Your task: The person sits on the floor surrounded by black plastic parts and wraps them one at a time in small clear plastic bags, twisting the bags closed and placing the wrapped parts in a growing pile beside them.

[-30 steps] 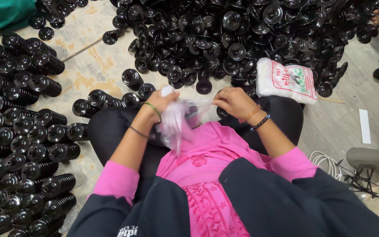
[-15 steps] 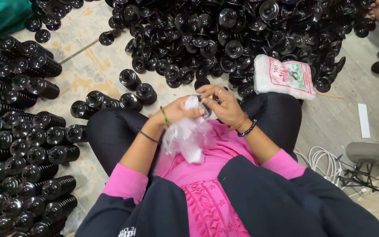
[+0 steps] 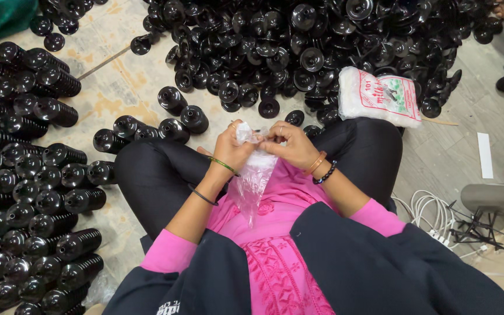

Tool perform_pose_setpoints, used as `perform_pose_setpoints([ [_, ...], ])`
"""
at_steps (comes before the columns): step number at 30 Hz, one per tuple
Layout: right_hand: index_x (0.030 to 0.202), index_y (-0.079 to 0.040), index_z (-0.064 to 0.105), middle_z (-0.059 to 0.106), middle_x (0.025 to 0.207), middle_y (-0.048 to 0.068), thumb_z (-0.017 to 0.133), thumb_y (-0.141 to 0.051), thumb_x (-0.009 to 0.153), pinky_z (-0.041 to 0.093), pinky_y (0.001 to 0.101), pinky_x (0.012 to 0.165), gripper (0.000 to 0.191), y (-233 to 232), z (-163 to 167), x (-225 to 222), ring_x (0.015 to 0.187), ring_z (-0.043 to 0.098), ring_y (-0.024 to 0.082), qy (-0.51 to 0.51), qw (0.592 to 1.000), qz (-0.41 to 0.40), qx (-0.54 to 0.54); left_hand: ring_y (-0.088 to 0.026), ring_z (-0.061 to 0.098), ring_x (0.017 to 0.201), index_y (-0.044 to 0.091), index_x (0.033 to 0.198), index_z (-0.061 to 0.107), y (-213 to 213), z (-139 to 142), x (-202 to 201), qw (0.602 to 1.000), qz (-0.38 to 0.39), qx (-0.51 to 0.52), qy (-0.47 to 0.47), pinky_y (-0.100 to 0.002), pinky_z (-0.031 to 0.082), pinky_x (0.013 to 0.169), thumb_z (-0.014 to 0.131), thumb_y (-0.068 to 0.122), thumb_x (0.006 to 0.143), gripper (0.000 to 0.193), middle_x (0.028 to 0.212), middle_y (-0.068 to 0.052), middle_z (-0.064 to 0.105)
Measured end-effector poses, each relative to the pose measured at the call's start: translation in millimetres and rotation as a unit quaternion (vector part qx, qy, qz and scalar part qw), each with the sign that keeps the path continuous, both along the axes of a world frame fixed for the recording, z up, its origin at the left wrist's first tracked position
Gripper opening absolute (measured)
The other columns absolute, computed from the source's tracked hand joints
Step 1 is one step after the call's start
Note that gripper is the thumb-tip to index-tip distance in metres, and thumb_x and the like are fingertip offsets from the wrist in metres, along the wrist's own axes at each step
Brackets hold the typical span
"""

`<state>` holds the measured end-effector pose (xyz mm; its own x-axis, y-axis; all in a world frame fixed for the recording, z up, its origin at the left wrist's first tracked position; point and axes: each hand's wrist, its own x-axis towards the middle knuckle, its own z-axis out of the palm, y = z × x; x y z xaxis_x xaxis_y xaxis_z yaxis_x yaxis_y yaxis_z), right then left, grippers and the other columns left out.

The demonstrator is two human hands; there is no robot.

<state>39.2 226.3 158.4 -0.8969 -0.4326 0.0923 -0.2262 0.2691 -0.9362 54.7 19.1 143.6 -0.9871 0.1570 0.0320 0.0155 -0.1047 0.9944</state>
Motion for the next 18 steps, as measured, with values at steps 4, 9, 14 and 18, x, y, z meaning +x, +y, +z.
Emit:
perform_pose_setpoints([
  [4,0.095,-0.007,0.074,0.062,0.095,0.004,0.08,-0.013,0.086,0.046,0.0288,0.078,0.013,-13,31,7,0.087,0.057,0.017,0.16,0.986,-0.043,0.028,-0.006,0.063,0.076,0.001,0.096,0.063,0,1,6,0.991,0.074,-0.108,0.013,-0.023,0.052,0.065,0.077,0.008,0.092,0.016,0.084,-0.003,0.073],
  [9,0.086,-0.008,0.067,0.068,0.117,0.013,0.078,-0.01,0.076,0.042,0.0409,0.096,0.014,-17,56,17,0.109,0.061,0.033,0.456,0.882,-0.028,0.115,-0.009,0.068,0.072,0.001,0.097,0.068,-11,6,-5,0.994,-0.013,-0.048,-0.092,-0.026,0.055,0.065,0.078,0.009,0.083,0.019,0.085,-0.003,0.075],
  [14,0.087,-0.005,0.067,0.073,0.094,0.005,0.072,-0.006,0.084,0.046,0.0339,0.094,0.007,-16,37,17,0.094,0.07,0.023,0.213,0.977,0.01,0.023,-0.009,0.068,0.074,0.002,0.099,0.066,-18,19,-5,0.986,-0.074,-0.12,-0.088,-0.026,0.055,0.066,0.081,0.013,0.083,0.025,0.086,-0.006,0.075],
  [18,0.089,-0.002,0.064,0.072,0.09,0.009,0.069,-0.01,0.089,0.054,0.0316,0.082,0.009,-12,11,15,0.085,0.067,0.021,0.018,0.998,-0.039,-0.05,-0.018,0.069,0.085,0.005,0.102,0.064,-11,33,17,0.908,0.015,-0.348,0.23,-0.03,0.055,0.071,0.079,0.005,0.082,0.025,0.103,-0.01,0.077],
])
